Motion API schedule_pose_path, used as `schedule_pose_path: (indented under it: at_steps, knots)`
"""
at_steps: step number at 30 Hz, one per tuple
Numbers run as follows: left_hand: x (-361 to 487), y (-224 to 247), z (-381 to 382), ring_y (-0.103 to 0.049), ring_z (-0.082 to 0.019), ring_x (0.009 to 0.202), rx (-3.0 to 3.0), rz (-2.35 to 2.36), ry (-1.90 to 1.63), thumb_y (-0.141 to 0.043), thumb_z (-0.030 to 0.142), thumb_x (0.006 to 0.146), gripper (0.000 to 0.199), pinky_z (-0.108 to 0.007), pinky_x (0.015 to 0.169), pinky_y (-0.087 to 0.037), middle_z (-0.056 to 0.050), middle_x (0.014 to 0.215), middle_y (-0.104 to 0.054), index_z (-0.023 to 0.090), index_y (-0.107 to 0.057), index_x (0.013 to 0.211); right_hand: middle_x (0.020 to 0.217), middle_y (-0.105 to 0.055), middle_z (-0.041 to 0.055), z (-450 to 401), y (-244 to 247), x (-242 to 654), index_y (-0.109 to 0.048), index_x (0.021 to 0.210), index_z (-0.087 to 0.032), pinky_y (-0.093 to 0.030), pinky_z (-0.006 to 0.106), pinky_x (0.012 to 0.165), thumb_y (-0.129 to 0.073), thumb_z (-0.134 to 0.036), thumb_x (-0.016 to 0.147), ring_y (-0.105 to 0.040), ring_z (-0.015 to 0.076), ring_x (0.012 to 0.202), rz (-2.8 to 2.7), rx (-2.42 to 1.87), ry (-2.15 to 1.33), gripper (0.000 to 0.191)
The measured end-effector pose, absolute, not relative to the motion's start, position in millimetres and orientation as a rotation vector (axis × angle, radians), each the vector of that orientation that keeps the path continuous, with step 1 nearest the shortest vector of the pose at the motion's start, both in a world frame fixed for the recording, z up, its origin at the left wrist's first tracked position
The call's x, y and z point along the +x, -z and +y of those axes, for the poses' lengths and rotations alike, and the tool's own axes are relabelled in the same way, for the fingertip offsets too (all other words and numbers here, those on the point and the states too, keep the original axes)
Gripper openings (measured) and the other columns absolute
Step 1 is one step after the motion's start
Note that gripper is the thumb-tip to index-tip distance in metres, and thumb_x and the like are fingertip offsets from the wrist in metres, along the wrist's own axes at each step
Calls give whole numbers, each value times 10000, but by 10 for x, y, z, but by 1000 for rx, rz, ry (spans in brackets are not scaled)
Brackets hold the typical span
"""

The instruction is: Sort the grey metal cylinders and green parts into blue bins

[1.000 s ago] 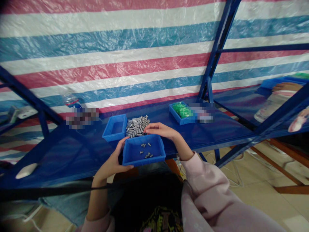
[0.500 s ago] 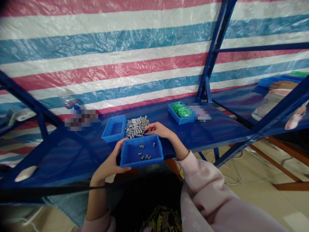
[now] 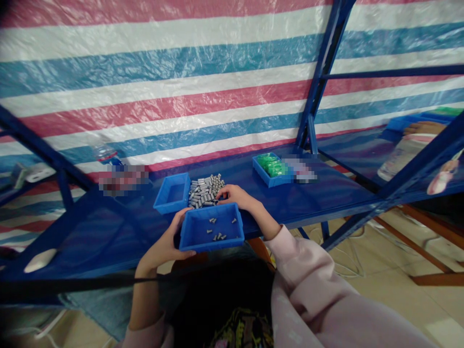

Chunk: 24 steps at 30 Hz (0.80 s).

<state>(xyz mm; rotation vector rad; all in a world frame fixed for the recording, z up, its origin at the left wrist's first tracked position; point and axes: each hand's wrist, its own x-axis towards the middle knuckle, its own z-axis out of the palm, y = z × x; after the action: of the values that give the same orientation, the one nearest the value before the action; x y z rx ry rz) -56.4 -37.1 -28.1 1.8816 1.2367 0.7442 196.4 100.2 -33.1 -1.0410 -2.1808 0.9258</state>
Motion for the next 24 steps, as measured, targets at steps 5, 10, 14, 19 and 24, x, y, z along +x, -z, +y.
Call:
schedule_pose_path:
  at_steps: [5,10,14,19,24]
  knots:
    - [-574,285,-360,-330,-330,1385,1901,1224,-739,-816,279,637,1025,-455,1176,-234,-104,1493,-335,257,-200,1457,691,-561,-8,1010,348,1938,-753,813,-152,-355,230,569,-762,-293,662,-457,102,594,-2184,-1083,-866,206]
    - [-567,286,-374,-338,-319,1380,1879,1211,-762,-817,283,642,1030,-438,1166,-255,-90,1481,-354,270,-194,1462,728,-600,16,1017,363,1959,-763,863,-142,-382,238,583,-671,-208,742,-468,101,585,-2181,-1051,-863,166]
    - [-555,279,-393,-334,-318,1382,1875,1215,-776,-819,278,641,1019,-441,1172,-234,-88,1484,-350,270,-210,1457,787,-613,35,1021,393,1997,-765,867,-141,-408,247,603,-669,-192,740,-498,105,602,-2147,-1061,-841,167]
    - [-533,286,-402,-346,-310,1374,1863,1219,-790,-818,271,642,1024,-433,1165,-252,-89,1477,-360,268,-202,1460,851,-624,47,1020,396,2042,-757,806,-145,-429,258,609,-694,-219,720,-521,108,616,-2094,-1046,-847,129]
    - [-521,294,-398,-350,-301,1369,1901,1246,-776,-816,280,649,1015,-437,1158,-264,-82,1481,-348,277,-198,1455,831,-665,54,1015,379,2060,-755,764,-151,-439,268,631,-667,-192,721,-551,127,642,-2097,-1027,-838,106]
